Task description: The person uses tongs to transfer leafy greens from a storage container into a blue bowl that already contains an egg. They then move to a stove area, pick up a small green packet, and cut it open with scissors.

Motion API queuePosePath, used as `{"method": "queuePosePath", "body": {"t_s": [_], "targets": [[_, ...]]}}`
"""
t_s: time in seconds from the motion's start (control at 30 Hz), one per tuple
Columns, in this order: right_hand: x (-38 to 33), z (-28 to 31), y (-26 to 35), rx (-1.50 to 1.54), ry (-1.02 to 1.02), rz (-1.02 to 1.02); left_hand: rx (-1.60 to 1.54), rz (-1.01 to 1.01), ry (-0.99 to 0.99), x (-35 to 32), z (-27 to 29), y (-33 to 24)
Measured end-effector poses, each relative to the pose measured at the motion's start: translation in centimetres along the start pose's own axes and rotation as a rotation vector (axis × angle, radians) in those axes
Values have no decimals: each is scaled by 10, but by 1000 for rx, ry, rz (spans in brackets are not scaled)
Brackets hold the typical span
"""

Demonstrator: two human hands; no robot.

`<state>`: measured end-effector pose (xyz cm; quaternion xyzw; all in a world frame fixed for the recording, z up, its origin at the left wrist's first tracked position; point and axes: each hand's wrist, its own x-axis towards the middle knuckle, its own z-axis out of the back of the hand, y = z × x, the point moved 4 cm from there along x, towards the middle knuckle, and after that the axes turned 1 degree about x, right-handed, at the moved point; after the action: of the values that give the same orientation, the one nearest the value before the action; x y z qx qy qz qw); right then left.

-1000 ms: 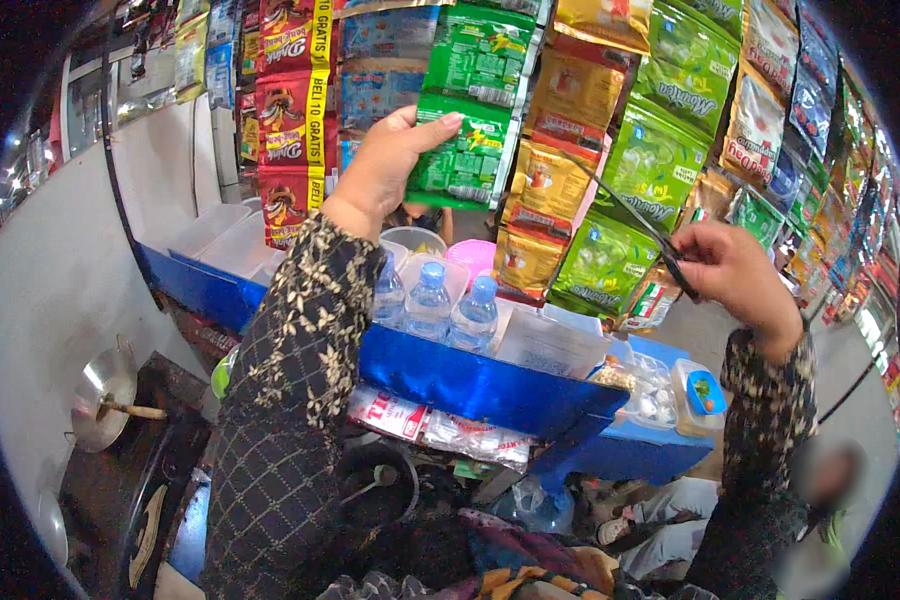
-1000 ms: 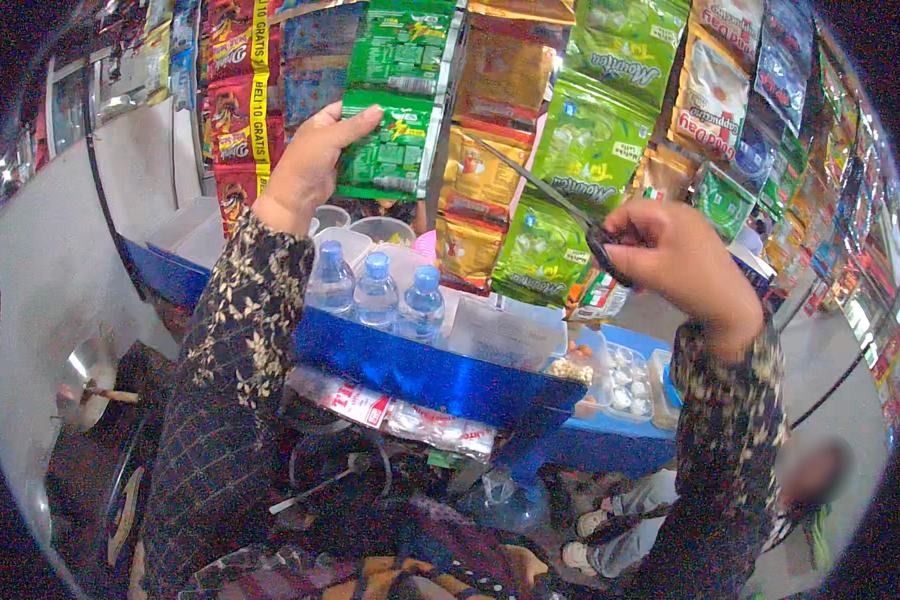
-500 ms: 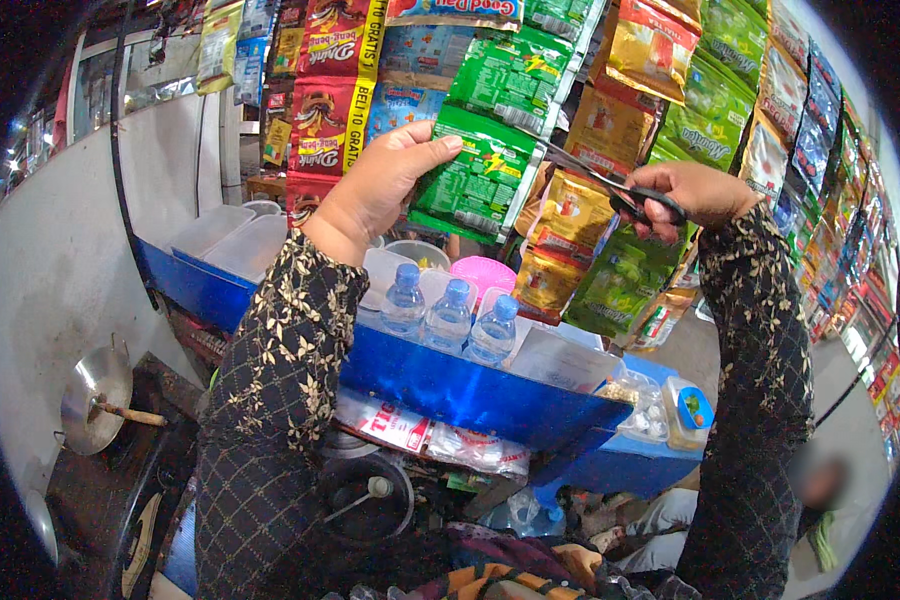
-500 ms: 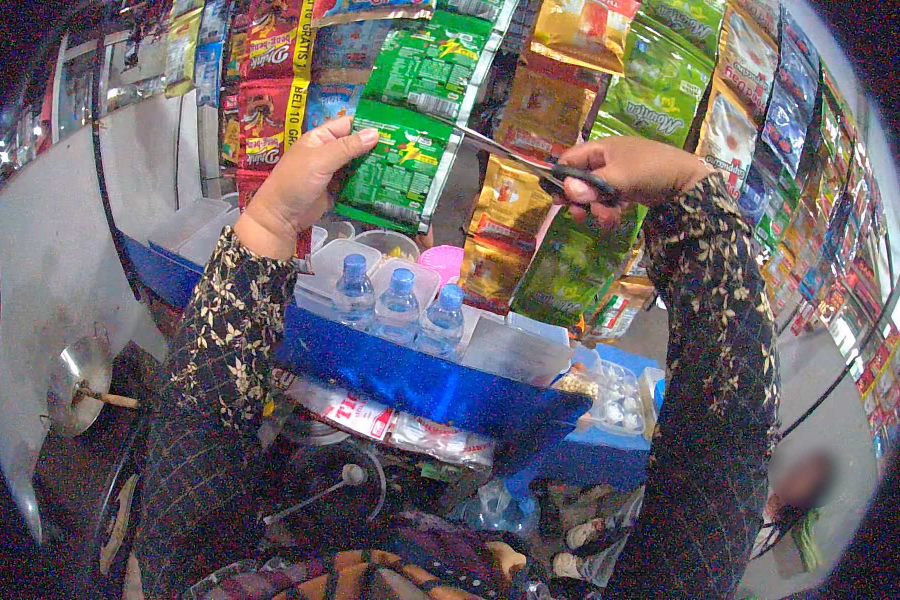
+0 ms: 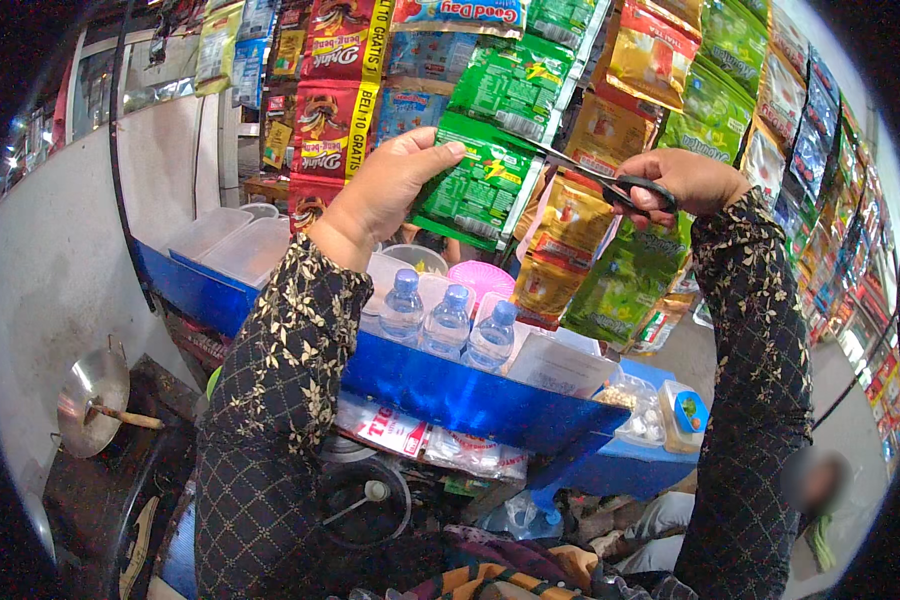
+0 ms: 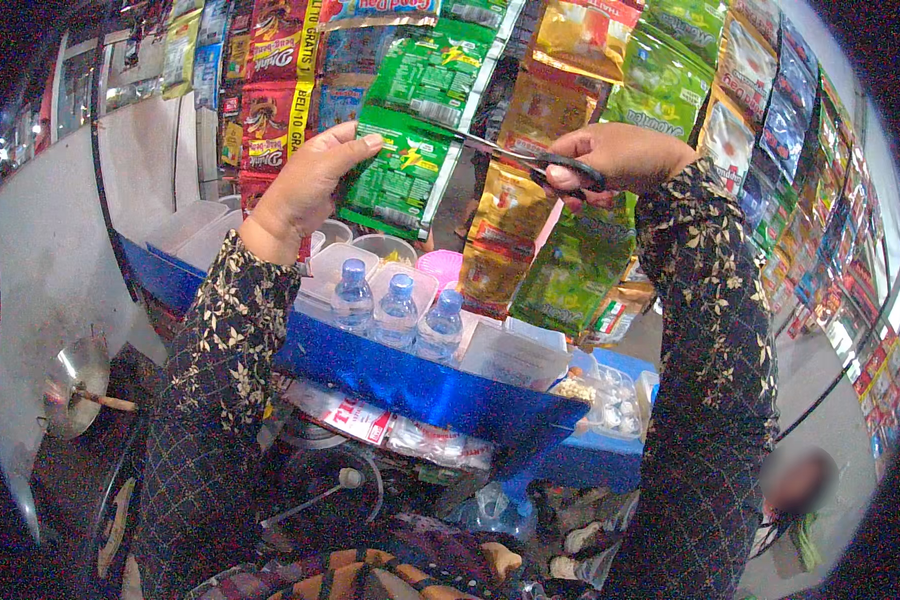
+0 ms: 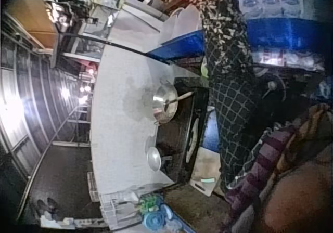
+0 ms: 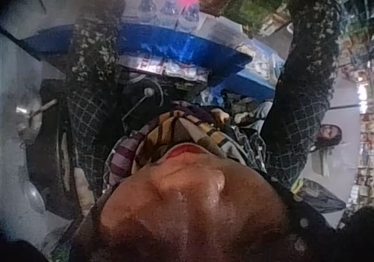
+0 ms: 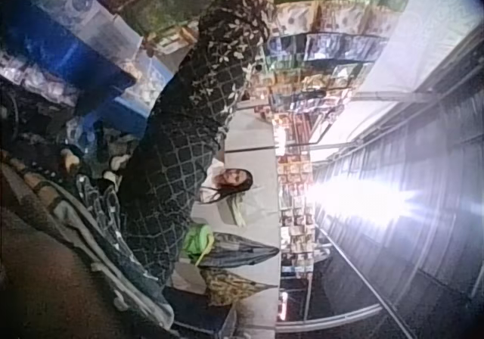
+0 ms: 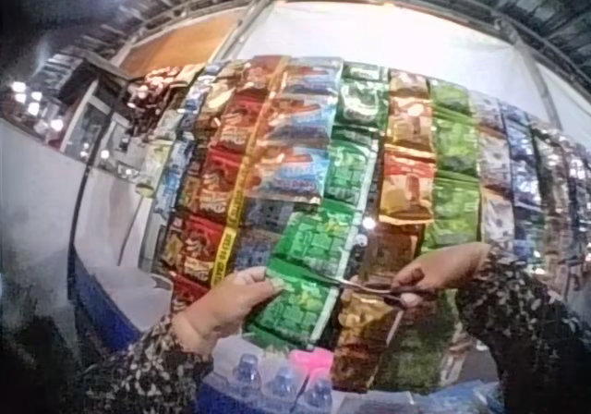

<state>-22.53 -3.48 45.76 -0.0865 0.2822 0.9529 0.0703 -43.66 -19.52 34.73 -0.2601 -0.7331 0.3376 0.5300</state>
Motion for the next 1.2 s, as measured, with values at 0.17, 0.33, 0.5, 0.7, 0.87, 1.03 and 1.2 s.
{"method": "queuePosePath", "body": {"t_s": [0.17,0.33,0.5,0.7,0.87,1.03,1.2], "targets": [[-2,7,3,-76,-71,-12,-65,20,13,1,0,3],[3,6,7,-92,-98,-39,-45,54,-41,-4,-6,7],[17,-6,21,-50,-105,-43,-73,73,47,-4,-8,9],[30,-4,20,-62,-90,55,-28,61,30,-4,-9,4],[48,-10,28,-19,-75,109,22,53,60,-11,-16,11],[48,-66,33,-181,-324,369,364,102,-55,-92,-22,20],[21,-203,6,175,-161,322,421,203,-176,-251,-53,68]]}}
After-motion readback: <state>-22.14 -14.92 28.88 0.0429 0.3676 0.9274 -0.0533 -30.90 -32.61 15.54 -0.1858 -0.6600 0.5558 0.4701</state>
